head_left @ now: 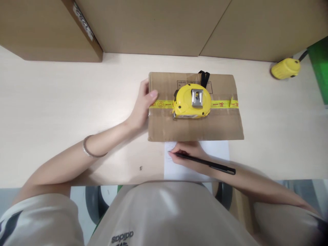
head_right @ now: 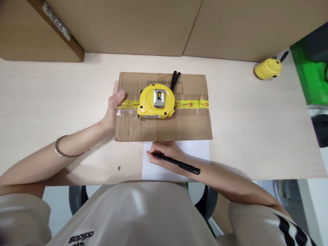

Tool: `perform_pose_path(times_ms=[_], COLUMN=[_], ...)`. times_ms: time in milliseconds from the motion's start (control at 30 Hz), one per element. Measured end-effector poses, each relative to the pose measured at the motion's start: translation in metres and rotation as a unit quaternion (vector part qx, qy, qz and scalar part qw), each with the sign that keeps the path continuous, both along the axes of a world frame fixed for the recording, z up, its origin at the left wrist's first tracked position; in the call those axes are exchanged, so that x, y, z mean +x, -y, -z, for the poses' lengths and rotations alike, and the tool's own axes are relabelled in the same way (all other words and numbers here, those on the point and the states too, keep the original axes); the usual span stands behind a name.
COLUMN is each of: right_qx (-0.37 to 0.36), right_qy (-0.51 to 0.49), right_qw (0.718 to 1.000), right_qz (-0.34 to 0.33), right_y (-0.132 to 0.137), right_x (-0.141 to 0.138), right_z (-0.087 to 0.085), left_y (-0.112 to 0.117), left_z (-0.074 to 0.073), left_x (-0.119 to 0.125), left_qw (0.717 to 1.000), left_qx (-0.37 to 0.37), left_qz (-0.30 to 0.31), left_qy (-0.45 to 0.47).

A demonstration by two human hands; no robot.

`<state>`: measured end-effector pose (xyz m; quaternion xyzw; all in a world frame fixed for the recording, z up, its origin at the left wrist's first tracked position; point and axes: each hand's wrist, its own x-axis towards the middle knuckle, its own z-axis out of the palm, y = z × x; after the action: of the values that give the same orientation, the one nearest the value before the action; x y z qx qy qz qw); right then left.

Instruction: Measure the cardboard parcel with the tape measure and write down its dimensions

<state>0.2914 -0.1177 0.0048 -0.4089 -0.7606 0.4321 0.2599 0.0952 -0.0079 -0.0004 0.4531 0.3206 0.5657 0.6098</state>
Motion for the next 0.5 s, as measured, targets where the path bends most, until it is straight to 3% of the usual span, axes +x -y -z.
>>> perform_pose_path(times_ms=[333,500], right_qx=[0.057,0.069], right_qy=[-0.006,-0.028], right_qw=[0.998,0.997], right_qz=[0.017,-0.017], right_y=[0.0022,0.0000], right_x=[0.0049,0.0063], right_z=[0.0049,0.0017], left_y=[-0.0014,-0.0002], left_z=[-0.0003,-0.0014], left_x=[-0.0014,-0.0004], left_qw=[1.000,1.000], left_qx=[-0.005,-0.012], left_qz=[0.009,0.003], left_qy=[0.004,0.012])
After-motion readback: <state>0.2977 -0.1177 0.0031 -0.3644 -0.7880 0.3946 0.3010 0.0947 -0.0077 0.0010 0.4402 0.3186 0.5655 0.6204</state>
